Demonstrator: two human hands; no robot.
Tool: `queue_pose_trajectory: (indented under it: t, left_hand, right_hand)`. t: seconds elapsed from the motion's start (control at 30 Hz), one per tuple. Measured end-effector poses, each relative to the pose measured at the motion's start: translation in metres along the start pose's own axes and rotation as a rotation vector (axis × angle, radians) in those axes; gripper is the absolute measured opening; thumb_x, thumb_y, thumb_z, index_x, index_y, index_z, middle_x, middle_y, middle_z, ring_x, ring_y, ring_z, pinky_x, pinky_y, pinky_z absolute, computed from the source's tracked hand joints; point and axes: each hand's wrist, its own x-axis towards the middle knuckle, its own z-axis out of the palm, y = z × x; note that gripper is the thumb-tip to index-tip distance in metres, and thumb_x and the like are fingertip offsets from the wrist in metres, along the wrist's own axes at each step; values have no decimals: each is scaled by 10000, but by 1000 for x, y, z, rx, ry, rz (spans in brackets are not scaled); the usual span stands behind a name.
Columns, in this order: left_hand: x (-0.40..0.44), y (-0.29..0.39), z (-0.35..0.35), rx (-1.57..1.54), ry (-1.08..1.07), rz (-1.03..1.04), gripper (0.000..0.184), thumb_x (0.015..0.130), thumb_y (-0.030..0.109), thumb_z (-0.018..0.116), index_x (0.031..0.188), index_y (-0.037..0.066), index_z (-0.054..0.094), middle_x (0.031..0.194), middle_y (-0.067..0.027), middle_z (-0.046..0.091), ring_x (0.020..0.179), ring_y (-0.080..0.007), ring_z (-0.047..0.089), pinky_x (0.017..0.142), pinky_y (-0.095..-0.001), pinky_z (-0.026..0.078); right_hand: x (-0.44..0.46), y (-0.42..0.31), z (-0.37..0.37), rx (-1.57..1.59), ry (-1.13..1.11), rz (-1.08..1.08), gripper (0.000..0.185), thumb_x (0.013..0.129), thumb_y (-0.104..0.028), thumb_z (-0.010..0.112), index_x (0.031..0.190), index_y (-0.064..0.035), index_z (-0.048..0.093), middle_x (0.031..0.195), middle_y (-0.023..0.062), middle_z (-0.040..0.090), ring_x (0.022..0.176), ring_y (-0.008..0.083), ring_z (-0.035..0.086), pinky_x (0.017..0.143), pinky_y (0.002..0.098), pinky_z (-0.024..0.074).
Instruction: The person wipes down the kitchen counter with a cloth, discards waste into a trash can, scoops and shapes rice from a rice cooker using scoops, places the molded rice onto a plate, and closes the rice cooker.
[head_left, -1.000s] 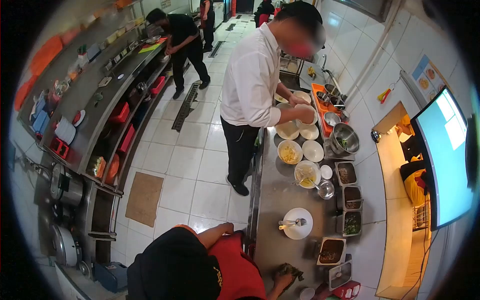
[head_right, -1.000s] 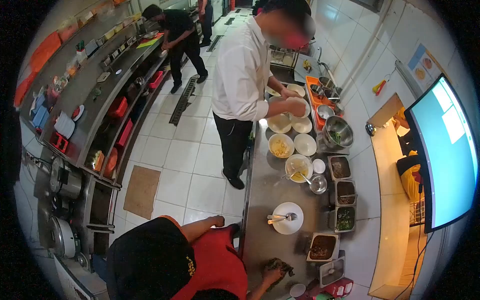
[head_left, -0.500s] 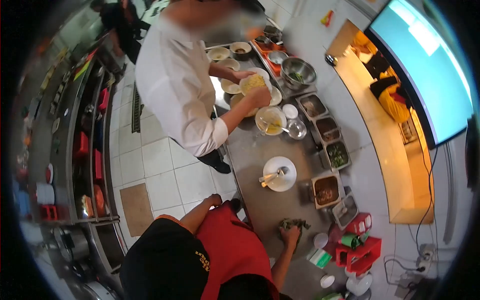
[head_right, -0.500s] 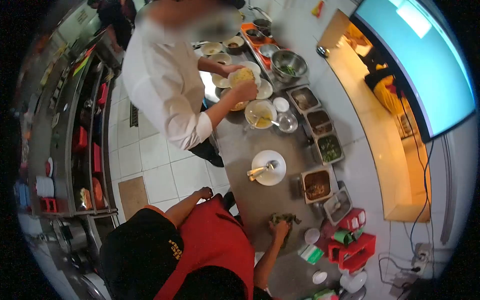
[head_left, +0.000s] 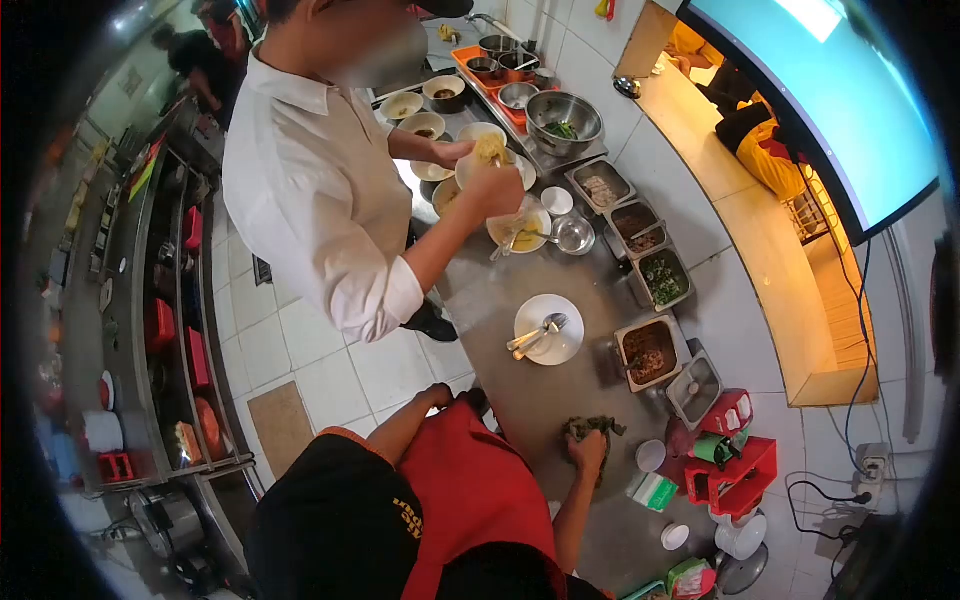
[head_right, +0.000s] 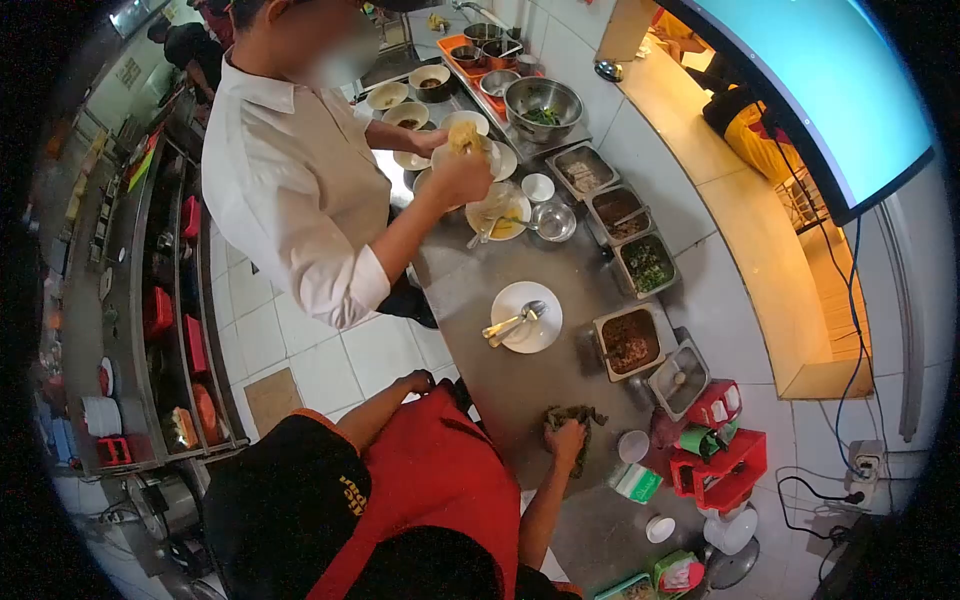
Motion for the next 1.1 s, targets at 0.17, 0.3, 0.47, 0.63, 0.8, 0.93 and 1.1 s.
queue_pose_trajectory:
  t: [0.17, 0.3, 0.47, 0.63, 0.8, 0.93, 1.1]
  left_hand:
    - [0, 7, 0, 56, -31, 3, 402, 718, 416, 686, 805, 26, 735, 826, -139, 713, 701, -249, 698, 664, -366, 549]
    - [26, -4, 12, 281, -106, 81, 387, 737, 405, 696, 847, 36, 738, 895, -133, 715, 788, -245, 704, 708, -380, 543]
    - [42, 7, 14, 190, -227, -39, 427, 671, 404, 772, 893, 42, 739, 914, -99, 721, 793, -216, 696, 732, -365, 547]
    - [110, -19, 38, 202, -344, 218, 529, 621, 334, 851, 975, -31, 707, 987, -126, 703, 808, -208, 698, 649, -346, 598]
    - [58, 31, 10, 26, -160, -56, 523, 604, 309, 845, 973, -33, 703, 945, -131, 704, 793, -218, 702, 649, -363, 589]
    - [50, 41, 5, 51, -178, -84, 530, 621, 296, 835, 1023, -18, 691, 1013, -123, 684, 807, -231, 700, 664, -368, 583]
    - [80, 17, 24, 45, -311, 0, 464, 721, 426, 742, 1074, 131, 688, 1024, -63, 670, 807, -240, 651, 666, -410, 550]
  right_hand:
    - [8, -8, 23, -172, 114, 165, 434, 691, -291, 802, 927, 31, 633, 1002, 254, 631, 971, 425, 610, 823, 479, 507]
    - [8, -16, 31, -225, 202, 180, 428, 698, -292, 804, 928, 27, 636, 1001, 267, 623, 933, 425, 624, 813, 480, 513]
    - [9, -14, 24, -169, 123, 148, 545, 682, -380, 806, 994, 27, 621, 985, 266, 624, 924, 408, 629, 812, 458, 514]
    - [15, -5, 43, -260, 246, 120, 354, 702, -298, 792, 826, 2, 651, 846, 199, 657, 867, 354, 647, 761, 455, 519]
    - [27, 3, 48, -240, 172, 137, 363, 689, -316, 801, 832, -16, 655, 855, 183, 661, 878, 332, 650, 765, 441, 522]
    - [14, -17, 17, -345, 116, 116, 384, 666, -340, 818, 852, -42, 663, 895, 174, 670, 870, 326, 659, 765, 436, 529]
    - [39, -14, 26, -359, 104, 144, 392, 661, -345, 822, 856, -44, 665, 898, 170, 670, 860, 326, 662, 760, 436, 532]
